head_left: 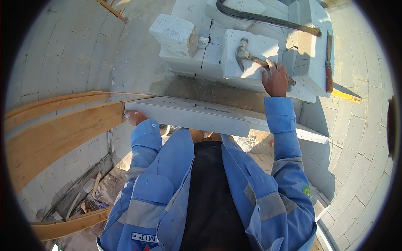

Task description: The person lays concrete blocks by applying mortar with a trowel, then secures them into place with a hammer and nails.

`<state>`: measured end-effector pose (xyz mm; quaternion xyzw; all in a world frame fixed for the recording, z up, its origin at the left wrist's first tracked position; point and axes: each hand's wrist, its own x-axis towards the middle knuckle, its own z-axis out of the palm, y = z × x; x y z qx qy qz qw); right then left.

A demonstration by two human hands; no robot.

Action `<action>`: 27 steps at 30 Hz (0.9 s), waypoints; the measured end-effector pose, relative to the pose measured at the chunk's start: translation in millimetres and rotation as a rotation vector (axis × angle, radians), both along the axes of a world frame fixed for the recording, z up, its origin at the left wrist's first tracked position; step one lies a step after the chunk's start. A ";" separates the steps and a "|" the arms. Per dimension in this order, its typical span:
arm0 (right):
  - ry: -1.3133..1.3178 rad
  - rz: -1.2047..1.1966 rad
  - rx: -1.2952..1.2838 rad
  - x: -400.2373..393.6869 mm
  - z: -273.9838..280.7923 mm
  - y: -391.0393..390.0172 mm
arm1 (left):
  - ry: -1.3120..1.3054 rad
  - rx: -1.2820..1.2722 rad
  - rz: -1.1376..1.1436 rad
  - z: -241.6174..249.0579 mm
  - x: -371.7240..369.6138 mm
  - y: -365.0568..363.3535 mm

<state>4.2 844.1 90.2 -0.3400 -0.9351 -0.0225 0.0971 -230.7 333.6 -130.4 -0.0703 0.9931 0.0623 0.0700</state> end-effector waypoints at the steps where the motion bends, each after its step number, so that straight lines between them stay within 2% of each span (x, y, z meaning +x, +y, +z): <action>1: -0.036 0.010 -0.033 -6.1 -6.6 8.9 | 0.027 0.032 0.054 0.9 2.5 2.0; 2: -0.063 0.037 0.005 -7.6 -12.6 13.4 | 0.060 0.061 0.121 1.6 5.8 4.2; 4: -0.017 0.124 0.021 -9.7 -21.2 24.5 | 0.095 0.182 0.484 47.9 9.2 38.3; 6: 0.008 0.235 0.062 -9.0 -19.1 28.2 | 0.294 0.444 0.621 17.6 6.2 32.1; 7: 0.018 0.266 0.043 -5.7 -20.7 34.1 | 0.350 0.671 0.825 44.6 7.1 45.5; 8: -0.008 0.198 -0.037 -6.8 -7.9 21.7 | 0.411 0.907 1.016 74.0 6.6 59.2; 9: 0.020 0.230 -0.056 -8.9 5.3 6.8 | 0.446 0.915 1.068 71.7 3.0 60.9; 10: 0.089 0.263 -0.054 -5.4 -1.0 3.0 | 0.471 0.896 1.064 62.9 2.5 60.7; 12: 0.217 0.384 -0.227 -3.8 5.5 -30.0 | 0.503 0.887 1.082 58.7 2.5 57.3; 13: 0.331 0.413 -0.381 -4.2 6.4 -54.6 | 0.493 0.898 1.075 61.8 3.6 57.6; 14: 0.348 0.369 -0.460 -0.2 1.6 -78.2 | 0.475 0.906 1.065 64.2 7.8 58.8; 15: 0.348 0.350 -0.725 0.1 11.2 -109.2 | 0.484 0.910 1.082 68.3 8.6 59.3; 16: 0.343 0.388 -0.850 0.6 12.6 -133.8 | 0.464 0.916 1.068 72.8 10.2 59.7; 17: 0.443 0.484 -0.818 -3.1 5.1 -156.9 | 0.444 0.919 1.051 75.0 11.7 58.9; 18: 0.392 0.526 -0.855 -5.7 9.9 -178.0 | 0.447 0.916 1.056 73.4 12.5 57.8; 19: 0.461 0.620 -0.808 -13.0 7.6 -198.5 | 0.463 0.933 1.048 70.2 13.0 57.8; 21: 0.454 0.740 -0.937 -24.0 -5.0 -223.5 | 0.478 0.953 1.044 70.4 12.6 60.3; 22: 0.478 0.820 -0.846 -33.4 -12.4 -235.0 | 0.481 1.001 1.049 76.0 13.0 61.8; 24: 0.309 0.824 -0.923 -40.8 -44.2 -243.8 | 0.478 1.045 1.057 82.9 13.7 60.9; 25: 0.304 0.821 -0.922 -48.9 -53.1 -249.1 | 0.464 1.017 1.059 83.7 12.5 60.6; 27: -0.282 0.645 -0.716 -61.5 -60.1 -256.8 | 0.441 0.990 1.064 76.6 15.7 63.3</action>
